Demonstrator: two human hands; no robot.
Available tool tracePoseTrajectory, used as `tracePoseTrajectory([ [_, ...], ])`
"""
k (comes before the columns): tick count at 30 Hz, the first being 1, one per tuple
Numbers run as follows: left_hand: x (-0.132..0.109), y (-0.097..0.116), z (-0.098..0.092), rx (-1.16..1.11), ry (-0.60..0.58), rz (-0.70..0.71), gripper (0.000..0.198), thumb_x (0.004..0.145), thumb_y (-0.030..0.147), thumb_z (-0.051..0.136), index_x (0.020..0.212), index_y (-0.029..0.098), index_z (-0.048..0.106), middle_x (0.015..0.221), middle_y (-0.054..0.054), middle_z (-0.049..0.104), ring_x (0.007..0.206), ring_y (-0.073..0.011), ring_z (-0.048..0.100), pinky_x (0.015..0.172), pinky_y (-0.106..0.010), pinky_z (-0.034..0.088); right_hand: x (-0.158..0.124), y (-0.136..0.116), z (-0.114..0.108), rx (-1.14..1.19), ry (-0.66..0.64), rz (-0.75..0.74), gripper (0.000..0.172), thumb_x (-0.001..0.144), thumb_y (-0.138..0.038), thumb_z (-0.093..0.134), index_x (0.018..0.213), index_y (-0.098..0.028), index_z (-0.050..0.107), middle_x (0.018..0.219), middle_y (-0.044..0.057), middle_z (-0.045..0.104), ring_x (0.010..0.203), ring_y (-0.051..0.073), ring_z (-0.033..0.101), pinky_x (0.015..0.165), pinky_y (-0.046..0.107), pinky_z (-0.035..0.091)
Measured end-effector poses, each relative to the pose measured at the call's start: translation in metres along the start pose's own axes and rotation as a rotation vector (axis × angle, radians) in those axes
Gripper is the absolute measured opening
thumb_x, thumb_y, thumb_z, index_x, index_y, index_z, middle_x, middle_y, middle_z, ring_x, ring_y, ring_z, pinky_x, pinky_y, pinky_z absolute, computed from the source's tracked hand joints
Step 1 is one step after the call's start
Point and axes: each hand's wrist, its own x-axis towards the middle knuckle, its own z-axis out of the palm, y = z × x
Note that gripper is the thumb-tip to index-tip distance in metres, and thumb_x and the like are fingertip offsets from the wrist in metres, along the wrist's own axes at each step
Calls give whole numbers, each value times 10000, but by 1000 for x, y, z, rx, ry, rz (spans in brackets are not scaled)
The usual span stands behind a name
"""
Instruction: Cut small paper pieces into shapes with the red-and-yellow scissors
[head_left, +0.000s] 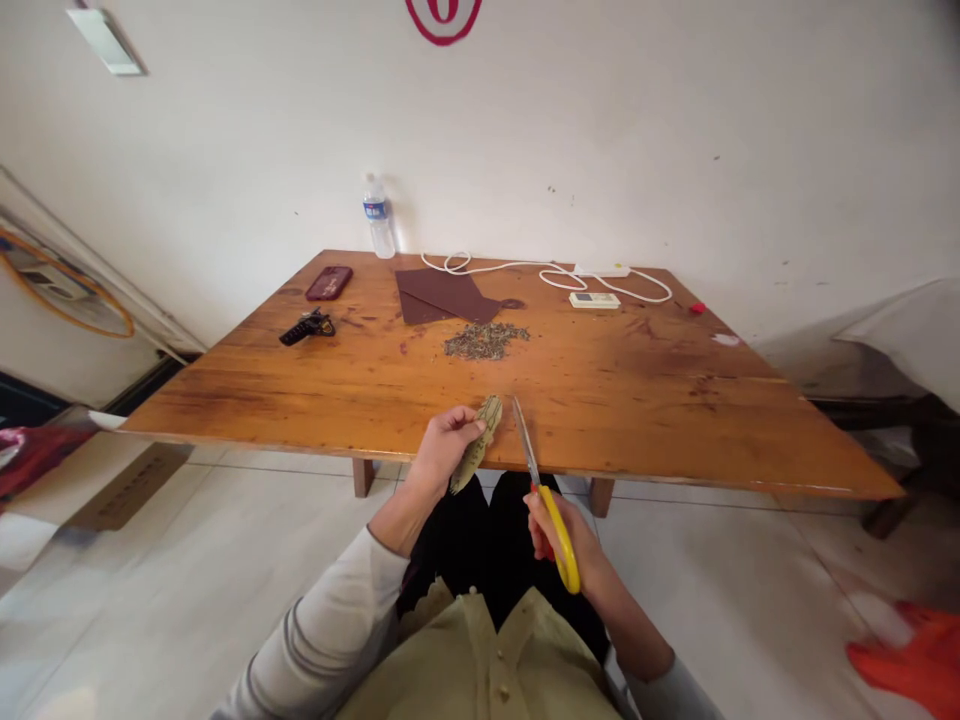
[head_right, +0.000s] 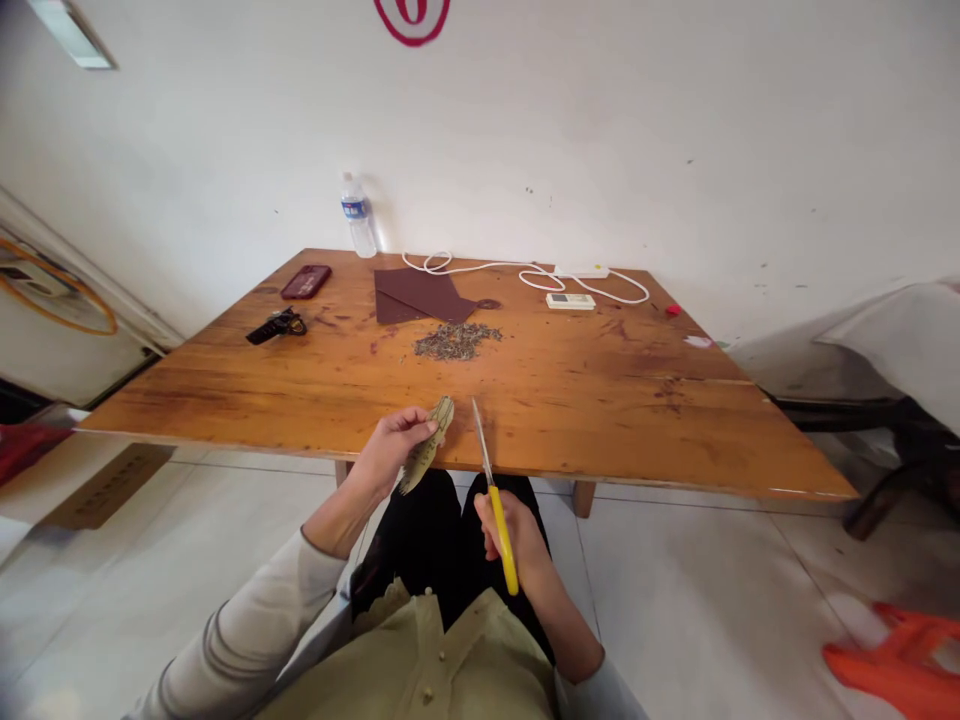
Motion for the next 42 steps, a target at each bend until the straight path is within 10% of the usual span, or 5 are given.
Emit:
tracePoseTrajectory([
  [9,1,-8,-2,-124,57,-10,247,502,326,816,582,168,644,540,21,578,534,-108,492,580,-262,355,12,3,-10,-52,193,-173,454,667,-638,783,759,-236,592,448,-71,493,370,137,460,410,287,388],
  [13,13,2,-3,-132,25,3,244,495,294,829,562,168,631,522,34,550,510,-92,452,542,-254,317,11,-16,-21,32,-19,-338,563,850,-786,547,810,-227,599,544,-13,567,444,170,525,439,312,415],
  [21,0,12,3,-110,-10,-33,217,490,289,828,611,157,705,566,6,613,546,-106,495,557,-250,338,19,-10,-19,-26,-84,-361,443,758,-661,701,848,-244,584,601,-45,564,397,117,464,381,267,418],
  [42,41,1,-8,590,-196,103,153,553,231,622,444,206,516,469,47,352,525,-114,280,538,-310,179,4,9,8,193,-121,-71,914,525,-1020,597,862,-172,652,589,-32,568,457,113,490,451,254,408],
])
